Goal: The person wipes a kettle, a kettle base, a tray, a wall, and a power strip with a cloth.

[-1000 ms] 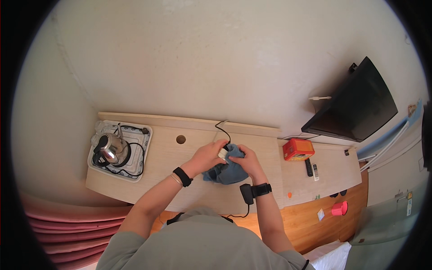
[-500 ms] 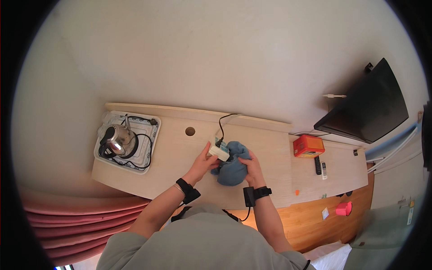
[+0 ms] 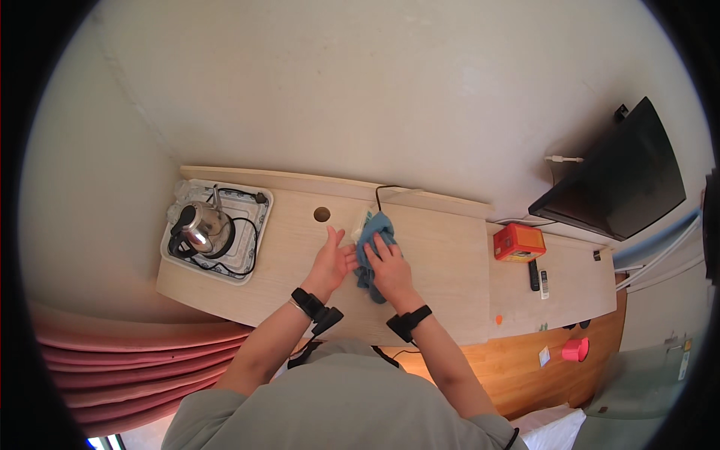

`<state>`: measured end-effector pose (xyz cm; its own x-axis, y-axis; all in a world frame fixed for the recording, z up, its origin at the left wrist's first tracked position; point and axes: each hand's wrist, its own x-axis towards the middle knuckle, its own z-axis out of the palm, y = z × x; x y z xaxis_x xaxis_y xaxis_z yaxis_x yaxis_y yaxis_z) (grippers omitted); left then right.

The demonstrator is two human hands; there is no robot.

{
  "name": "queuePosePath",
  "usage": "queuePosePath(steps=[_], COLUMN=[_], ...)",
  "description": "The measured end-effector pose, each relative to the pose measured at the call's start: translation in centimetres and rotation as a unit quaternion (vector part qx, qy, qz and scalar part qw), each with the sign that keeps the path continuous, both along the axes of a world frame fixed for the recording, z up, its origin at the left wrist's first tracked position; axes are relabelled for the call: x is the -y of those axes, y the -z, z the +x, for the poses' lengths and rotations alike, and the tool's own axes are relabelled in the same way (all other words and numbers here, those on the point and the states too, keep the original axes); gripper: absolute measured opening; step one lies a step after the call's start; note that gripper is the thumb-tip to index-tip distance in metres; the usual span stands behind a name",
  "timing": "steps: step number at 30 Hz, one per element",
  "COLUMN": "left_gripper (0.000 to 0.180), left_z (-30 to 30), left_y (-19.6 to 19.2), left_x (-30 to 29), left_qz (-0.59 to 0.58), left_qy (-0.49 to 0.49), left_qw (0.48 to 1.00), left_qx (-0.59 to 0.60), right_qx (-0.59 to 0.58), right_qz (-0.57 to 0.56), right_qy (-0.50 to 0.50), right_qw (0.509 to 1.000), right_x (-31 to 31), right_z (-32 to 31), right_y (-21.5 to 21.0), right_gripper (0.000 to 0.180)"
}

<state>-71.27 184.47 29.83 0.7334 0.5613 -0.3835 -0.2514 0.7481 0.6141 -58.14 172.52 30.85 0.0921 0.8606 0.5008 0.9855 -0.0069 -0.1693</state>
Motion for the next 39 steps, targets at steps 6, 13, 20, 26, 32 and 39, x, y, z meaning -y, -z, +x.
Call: queuePosePath(steps=[6,13,20,26,32,39], left_gripper=[0.093,0.060,0.046,0.043,0.044,0.059], left_z=[0.4,0.8,0.8,1.2,1.4,2.0], left_y=[0.7,2.8,5.2,7.3,4.9,4.3], left_x=[-0.8,-0.6,-1.1,-0.5,0.4,0.4], left_qz=[0.001,0.051,-0.031,-0.081,-0.011,0.055], left_qy=[0.000,0.020,-0.001,-0.012,-0.019,-0.035], left_qw=[0.999,0.998,0.999,0.997,0.999,0.990], left_qx=[-0.040,-0.040,-0.044,-0.004,-0.047,-0.128], right_qx=[-0.051,-0.245,-0.369,-0.176,-0.161,-0.413], right_qz=[-0.025,-0.014,0.081,-0.129,-0.173,-0.002], right_qy=[-0.043,0.075,0.071,-0.046,0.104,0.152], right_qw=[0.997,0.966,0.923,0.975,0.966,0.898], right_x=[1.6,3.6,1.5,-1.4,-1.5,-1.9], right_z=[2.7,6.3,4.2,1.5,7.6,7.9], right_y=[1.7,6.3,1.6,1.1,4.0,3.0], right_gripper=[0.048,0.045,0.049,0.050,0.043,0.043])
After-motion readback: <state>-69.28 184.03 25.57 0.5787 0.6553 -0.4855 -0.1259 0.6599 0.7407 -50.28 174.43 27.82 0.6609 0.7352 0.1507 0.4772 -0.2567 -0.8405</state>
